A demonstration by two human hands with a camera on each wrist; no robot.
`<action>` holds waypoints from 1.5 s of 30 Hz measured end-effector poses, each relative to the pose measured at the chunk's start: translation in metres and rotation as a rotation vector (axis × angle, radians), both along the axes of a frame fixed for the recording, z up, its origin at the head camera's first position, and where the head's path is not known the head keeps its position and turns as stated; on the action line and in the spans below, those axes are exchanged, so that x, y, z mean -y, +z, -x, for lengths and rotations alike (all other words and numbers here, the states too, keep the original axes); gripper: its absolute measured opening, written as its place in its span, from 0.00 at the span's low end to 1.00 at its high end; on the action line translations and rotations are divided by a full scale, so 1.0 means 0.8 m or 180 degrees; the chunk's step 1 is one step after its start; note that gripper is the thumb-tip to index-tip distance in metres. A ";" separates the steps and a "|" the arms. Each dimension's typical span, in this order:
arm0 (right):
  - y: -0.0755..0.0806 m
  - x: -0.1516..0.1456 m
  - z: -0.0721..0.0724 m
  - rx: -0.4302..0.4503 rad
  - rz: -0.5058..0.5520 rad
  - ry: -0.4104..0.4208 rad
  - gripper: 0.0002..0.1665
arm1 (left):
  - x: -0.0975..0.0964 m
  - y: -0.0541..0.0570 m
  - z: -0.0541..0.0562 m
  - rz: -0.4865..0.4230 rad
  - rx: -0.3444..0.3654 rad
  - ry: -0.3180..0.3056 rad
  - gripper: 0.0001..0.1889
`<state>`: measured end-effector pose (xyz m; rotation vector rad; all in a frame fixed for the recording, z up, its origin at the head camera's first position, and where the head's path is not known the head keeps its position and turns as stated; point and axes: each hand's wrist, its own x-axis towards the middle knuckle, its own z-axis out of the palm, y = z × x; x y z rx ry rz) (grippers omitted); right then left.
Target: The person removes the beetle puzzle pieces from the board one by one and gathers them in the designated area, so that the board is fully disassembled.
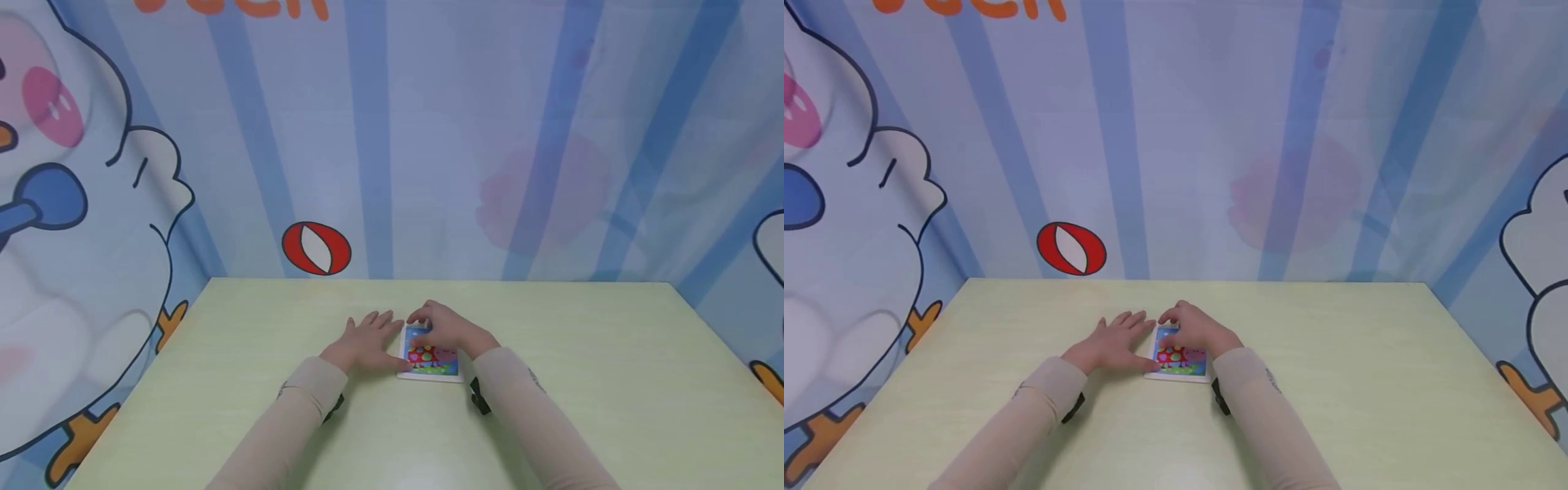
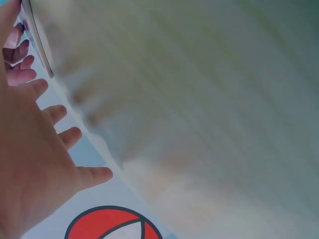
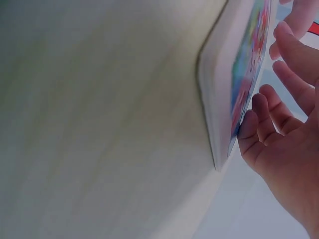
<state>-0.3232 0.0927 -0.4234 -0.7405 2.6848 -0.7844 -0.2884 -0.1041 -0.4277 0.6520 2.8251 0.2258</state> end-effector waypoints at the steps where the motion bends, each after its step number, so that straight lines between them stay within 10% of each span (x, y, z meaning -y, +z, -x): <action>1: 0.000 0.000 0.000 0.0001 -0.0004 0.0007 0.23 | 0.000 0.001 0.000 -0.0003 0.0003 -0.0003 0.46; 45: -0.002 0.013 0.001 0.0438 0.0277 -0.0366 0.17 | -0.003 0.000 -0.001 0.0043 0.0168 0.0078 0.47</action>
